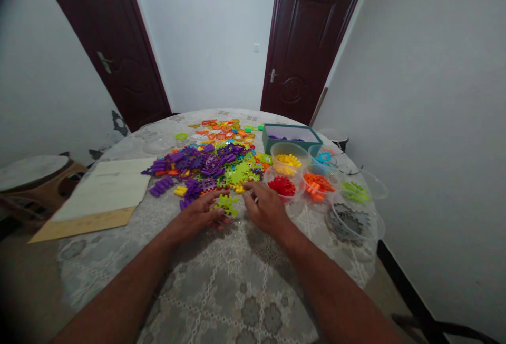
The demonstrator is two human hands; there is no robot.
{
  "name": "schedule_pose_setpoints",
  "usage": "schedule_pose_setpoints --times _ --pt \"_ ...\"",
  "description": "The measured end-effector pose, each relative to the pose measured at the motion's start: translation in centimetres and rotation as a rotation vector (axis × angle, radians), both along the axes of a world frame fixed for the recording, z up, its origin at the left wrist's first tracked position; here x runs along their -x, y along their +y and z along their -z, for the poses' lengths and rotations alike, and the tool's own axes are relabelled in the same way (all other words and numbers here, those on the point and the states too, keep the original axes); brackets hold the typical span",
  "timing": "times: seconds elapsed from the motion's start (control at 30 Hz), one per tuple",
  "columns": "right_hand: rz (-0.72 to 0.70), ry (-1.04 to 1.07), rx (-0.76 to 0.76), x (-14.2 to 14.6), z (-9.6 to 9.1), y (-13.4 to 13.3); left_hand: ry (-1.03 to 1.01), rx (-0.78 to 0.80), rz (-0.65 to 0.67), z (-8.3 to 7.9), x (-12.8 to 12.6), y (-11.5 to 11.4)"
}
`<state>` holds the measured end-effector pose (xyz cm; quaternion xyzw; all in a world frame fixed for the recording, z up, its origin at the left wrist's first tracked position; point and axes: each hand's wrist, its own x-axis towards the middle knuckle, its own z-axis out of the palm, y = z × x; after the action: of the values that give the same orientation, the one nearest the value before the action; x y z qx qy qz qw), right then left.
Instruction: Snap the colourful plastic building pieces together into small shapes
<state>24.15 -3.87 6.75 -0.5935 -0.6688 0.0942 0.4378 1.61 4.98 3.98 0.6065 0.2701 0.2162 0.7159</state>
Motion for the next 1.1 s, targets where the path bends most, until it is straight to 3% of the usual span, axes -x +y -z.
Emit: schedule_pose_setpoints --times 0.13,0.27,0.43,0.57,0.67,0.77,0.83,0.9,0.97,1.1 --pt "-0.152 0.079 0.186 2.7 0.7 -0.2 0.013 -0.019 0.034 -0.3 0.0 0.1" --pt "-0.154 0.229 0.289 2.9 0.5 -0.1 0.060 -0.019 0.029 -0.6 0.0 0.2" --pt "-0.112 0.162 0.225 1.3 -0.5 -0.1 0.111 -0.029 0.003 -0.6 0.0 0.2" --pt "-0.005 0.092 0.140 -0.8 -2.9 -0.9 0.150 -0.102 -0.055 -0.6 -0.1 0.3" --pt "0.097 -0.051 0.001 -3.6 -5.9 -2.4 0.181 -0.217 -0.101 -0.7 -0.1 0.4" --pt "0.336 -0.206 -0.083 -8.5 -8.3 -4.2 0.255 -0.414 -0.223 -0.7 0.3 0.6" --pt "0.495 -0.342 -0.062 -12.7 -9.1 -5.3 0.332 -0.615 -0.354 -0.7 0.7 0.9" --pt "0.652 -0.488 0.012 -16.9 -9.2 -6.2 0.408 -0.849 -0.503 -0.6 1.3 1.3" --pt "0.811 -0.598 0.179 -20.6 -8.9 -6.9 0.453 -1.051 -0.634 -0.5 1.9 1.9" --pt "0.997 -0.661 0.476 -24.7 -7.9 -8.0 0.474 -1.278 -0.803 -0.2 2.8 3.2"
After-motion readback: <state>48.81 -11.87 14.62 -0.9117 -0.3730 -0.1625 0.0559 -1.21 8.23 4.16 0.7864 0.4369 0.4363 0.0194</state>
